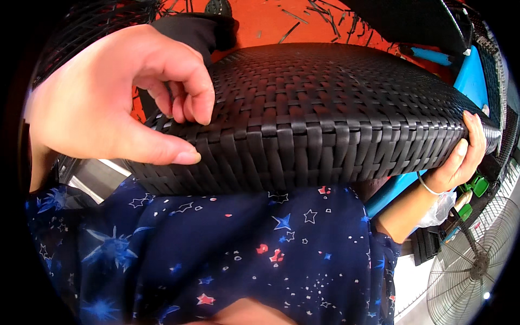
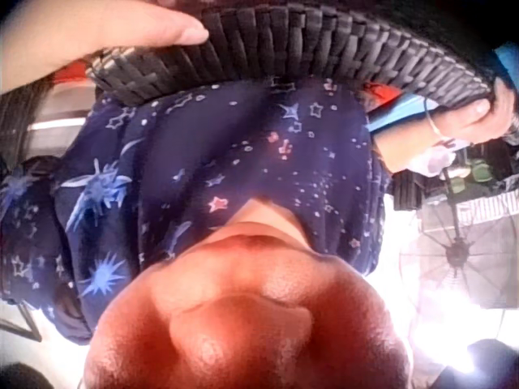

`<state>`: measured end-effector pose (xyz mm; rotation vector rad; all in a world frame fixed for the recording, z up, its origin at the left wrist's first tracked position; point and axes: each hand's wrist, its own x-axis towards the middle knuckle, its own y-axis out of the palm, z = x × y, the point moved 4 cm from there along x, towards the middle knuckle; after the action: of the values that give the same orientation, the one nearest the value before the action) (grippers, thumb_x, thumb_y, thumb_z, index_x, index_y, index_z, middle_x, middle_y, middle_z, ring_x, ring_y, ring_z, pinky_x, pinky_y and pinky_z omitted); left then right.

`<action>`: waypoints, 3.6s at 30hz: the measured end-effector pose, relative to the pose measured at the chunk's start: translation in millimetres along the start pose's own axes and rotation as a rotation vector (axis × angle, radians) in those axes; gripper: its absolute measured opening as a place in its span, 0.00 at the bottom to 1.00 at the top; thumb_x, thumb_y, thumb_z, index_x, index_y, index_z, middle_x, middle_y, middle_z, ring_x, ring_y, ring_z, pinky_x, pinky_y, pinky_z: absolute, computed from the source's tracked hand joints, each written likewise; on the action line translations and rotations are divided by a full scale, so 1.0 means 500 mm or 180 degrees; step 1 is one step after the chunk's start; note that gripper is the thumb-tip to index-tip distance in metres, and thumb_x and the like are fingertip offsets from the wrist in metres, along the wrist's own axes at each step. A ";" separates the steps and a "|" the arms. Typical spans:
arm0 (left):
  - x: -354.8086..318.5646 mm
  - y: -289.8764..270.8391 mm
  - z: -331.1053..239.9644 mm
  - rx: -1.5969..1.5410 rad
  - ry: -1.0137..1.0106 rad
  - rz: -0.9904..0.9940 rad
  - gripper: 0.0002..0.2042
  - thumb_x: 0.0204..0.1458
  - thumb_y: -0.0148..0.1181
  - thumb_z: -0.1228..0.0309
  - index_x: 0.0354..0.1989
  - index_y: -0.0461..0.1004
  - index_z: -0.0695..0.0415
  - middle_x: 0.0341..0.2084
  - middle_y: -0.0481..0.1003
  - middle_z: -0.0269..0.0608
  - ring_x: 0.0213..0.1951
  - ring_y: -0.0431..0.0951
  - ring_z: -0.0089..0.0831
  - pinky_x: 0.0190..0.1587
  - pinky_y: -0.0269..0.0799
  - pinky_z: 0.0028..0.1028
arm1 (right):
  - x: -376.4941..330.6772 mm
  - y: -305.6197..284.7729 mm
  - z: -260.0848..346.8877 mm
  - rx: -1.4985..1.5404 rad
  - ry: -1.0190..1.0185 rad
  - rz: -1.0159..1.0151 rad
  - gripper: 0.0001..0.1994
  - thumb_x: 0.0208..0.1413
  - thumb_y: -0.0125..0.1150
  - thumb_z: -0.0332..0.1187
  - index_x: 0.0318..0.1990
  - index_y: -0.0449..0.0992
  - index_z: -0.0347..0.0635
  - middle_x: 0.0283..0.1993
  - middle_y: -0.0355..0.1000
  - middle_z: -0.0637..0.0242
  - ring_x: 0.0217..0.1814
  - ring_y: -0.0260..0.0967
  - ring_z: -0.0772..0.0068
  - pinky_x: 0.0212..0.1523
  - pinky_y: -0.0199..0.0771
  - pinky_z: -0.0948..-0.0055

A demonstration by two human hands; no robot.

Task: The person uses a metal tool to pry and adjust the woven strips on the edge of a black wicker chair. They repeatedly lift the strips, insert the tool, and press the weave back into place to tighten the structure.

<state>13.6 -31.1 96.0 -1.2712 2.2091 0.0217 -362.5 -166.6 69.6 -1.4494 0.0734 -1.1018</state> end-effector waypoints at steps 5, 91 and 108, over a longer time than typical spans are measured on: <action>0.025 -0.011 -0.012 0.0210 0.0322 0.0796 0.14 0.41 0.76 0.77 0.36 0.78 0.62 0.30 0.77 0.34 0.34 0.78 0.25 0.44 0.77 0.26 | 0.004 -0.001 -0.004 0.0024 -0.0173 0.0076 0.21 0.65 0.43 0.33 0.53 0.77 0.26 0.57 0.76 0.49 0.64 0.71 0.52 0.70 0.61 0.57; -0.035 0.094 0.146 0.0579 0.0867 -0.0899 0.14 0.38 0.73 0.80 0.34 0.75 0.64 0.31 0.72 0.43 0.34 0.75 0.38 0.38 0.73 0.31 | 0.102 0.237 0.446 0.2213 -0.0571 0.3283 0.14 0.38 0.74 0.25 0.33 0.76 0.36 0.30 0.70 0.60 0.33 0.72 0.60 0.37 0.73 0.67; -0.024 0.099 0.176 0.0454 0.0450 -0.0425 0.13 0.41 0.72 0.77 0.34 0.74 0.63 0.31 0.73 0.41 0.34 0.75 0.34 0.39 0.73 0.29 | 0.071 0.272 0.407 0.2247 -0.0051 0.4130 0.15 0.43 0.76 0.31 0.34 0.75 0.38 0.29 0.69 0.68 0.32 0.67 0.74 0.33 0.68 0.73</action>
<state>20.8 31.2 15.9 -1.3734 2.1936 -0.2808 -138.7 -71.7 22.9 -0.5150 0.4840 0.0072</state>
